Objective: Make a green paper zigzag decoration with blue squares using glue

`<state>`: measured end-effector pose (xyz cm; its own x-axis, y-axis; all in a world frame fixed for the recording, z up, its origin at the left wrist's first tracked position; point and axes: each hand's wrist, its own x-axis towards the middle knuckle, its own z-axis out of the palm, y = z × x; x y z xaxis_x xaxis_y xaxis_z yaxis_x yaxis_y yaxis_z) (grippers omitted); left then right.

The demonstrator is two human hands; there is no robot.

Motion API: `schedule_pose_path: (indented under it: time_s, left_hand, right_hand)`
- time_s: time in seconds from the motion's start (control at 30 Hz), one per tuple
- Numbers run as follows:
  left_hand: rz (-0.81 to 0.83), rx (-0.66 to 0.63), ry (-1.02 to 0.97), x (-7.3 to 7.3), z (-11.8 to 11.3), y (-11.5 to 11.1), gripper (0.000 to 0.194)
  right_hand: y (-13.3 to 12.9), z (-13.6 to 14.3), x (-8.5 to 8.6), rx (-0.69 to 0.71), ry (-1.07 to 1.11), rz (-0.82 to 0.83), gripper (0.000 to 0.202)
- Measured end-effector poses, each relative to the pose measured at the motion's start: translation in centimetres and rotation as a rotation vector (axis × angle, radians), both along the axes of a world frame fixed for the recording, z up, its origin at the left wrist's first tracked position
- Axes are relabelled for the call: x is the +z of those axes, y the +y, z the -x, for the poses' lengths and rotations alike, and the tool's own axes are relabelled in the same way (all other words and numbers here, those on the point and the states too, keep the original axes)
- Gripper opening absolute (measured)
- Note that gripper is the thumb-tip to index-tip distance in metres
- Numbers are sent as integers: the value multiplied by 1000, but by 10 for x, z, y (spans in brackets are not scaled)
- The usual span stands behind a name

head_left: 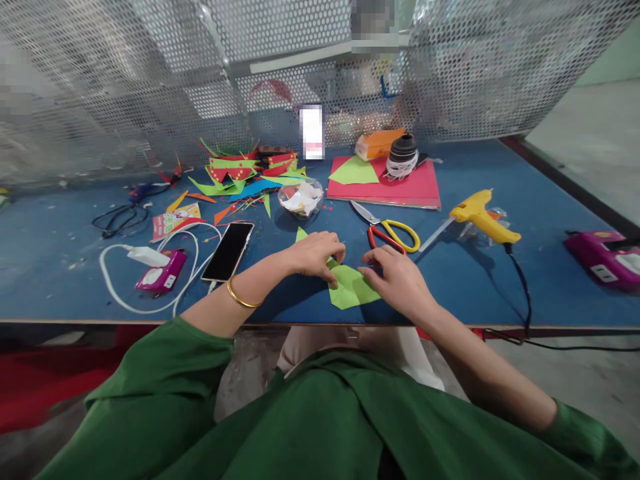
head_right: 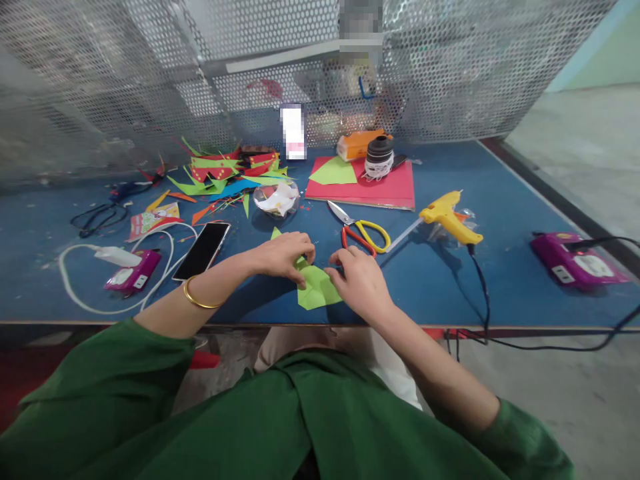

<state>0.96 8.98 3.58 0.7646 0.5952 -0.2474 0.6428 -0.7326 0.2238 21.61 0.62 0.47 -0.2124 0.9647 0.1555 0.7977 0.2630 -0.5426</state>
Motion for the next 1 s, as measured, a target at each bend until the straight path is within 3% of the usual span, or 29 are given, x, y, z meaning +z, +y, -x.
schedule_pose_path:
  time_s: [0.2,0.33,0.4,0.47,0.57,0.63,0.7,0.8,0.87,0.93,1.0]
  left_hand:
    - [151,52,-64,8,-4,-3,31]
    - [330,135,-167,18,0,-1,21]
    - [389,240,-275,25,2,1,21]
    - [444,368,-435,34,1,4,23]
    - [478,474,-661,46,-9,7,17]
    - [456,486,-756,51,-17,11,16]
    - [431,471,-790,53,-24,18,16]
    - [287,443,-812,51,-25,31,20]
    - [5,499,-923,49,-23,34,25]
    - [-382,635,-1084,47,-22,28,27]
    - [-653,803,-1198,41,-28,14,22]
  right_hand:
    - [-21,-15,-3,-72,159,-195,21]
    - [-24,-23,-5,-220,328,-325,26]
    - [-19,-24,-6,-329,482,-321,39]
    - [-10,-22,-5,-398,691,-245,58]
    - [11,-13,6,-320,1021,11,75]
    - [26,-7,17,-204,1124,175,72]
    - [41,-1,29,-122,1125,243,56]
    - [60,2,39,-112,1112,218,38]
    - [73,-1,40,-150,1126,181,37]
    - [85,-5,39,-197,1150,128,38]
    - [95,-8,36,-249,1175,61,38]
